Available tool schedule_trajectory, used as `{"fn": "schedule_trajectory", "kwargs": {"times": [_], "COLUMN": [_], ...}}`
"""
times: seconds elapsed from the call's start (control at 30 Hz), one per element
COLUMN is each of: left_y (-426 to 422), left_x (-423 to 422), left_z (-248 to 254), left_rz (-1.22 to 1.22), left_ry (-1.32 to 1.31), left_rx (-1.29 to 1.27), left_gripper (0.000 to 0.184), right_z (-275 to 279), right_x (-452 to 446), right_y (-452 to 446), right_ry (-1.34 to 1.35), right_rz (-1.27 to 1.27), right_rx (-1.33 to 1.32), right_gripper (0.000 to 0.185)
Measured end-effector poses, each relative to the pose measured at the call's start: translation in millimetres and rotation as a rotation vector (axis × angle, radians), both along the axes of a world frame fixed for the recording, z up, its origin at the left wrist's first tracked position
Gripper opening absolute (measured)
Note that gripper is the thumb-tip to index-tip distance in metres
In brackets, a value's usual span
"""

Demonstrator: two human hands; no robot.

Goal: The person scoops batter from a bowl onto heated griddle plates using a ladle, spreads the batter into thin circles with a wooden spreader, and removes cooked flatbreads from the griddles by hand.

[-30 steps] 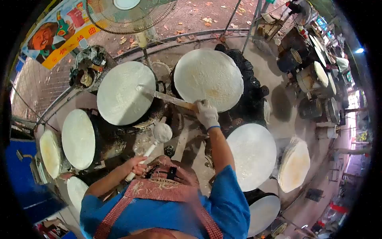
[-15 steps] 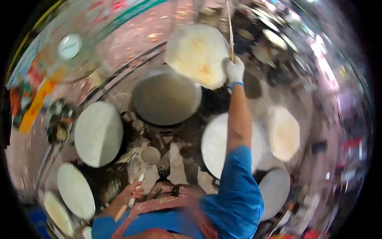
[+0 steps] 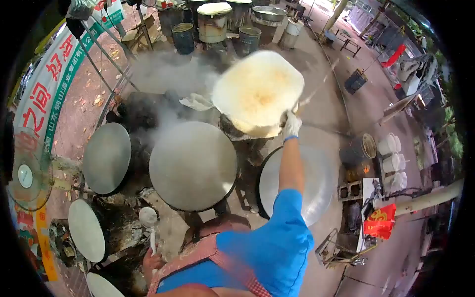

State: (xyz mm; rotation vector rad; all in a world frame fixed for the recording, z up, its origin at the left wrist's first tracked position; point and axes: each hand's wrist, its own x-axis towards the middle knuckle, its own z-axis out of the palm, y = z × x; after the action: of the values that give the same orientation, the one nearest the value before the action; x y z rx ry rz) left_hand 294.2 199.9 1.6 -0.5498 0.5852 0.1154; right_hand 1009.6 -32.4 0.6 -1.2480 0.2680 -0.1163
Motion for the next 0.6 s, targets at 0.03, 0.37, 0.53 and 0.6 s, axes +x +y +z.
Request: {"fn": "schedule_trajectory", "kwargs": {"times": [0.03, 0.37, 0.53, 0.6], "left_y": [-4.1, -44.5, -116.7, -155.8], "left_x": [4.0, -10.4, -7.9, -0.8], "left_z": [-1.7, 1.6, 6.0, 14.7], "left_rz": [-0.027, 0.051, 0.198, 0.294], "left_ry": [-0.076, -0.002, 0.126, 0.087], "left_rx": [-0.022, 0.066, 0.239, 0.293], "left_gripper": [0.038, 0.040, 0.026, 0.032], "right_z": [-19.0, -19.8, -35.5, -35.8], "right_x": [2.0, -29.9, -109.3, -180.1], "right_y": [-13.5, -29.3, 12.6, 65.3], "right_ry": [0.033, 0.141, 0.086, -0.016], "right_rz": [-0.062, 0.159, 0.626, 0.827], "right_rx": [-0.090, -0.349, -0.395, -0.490], "right_gripper": [0.017, 0.027, 0.023, 0.023]}}
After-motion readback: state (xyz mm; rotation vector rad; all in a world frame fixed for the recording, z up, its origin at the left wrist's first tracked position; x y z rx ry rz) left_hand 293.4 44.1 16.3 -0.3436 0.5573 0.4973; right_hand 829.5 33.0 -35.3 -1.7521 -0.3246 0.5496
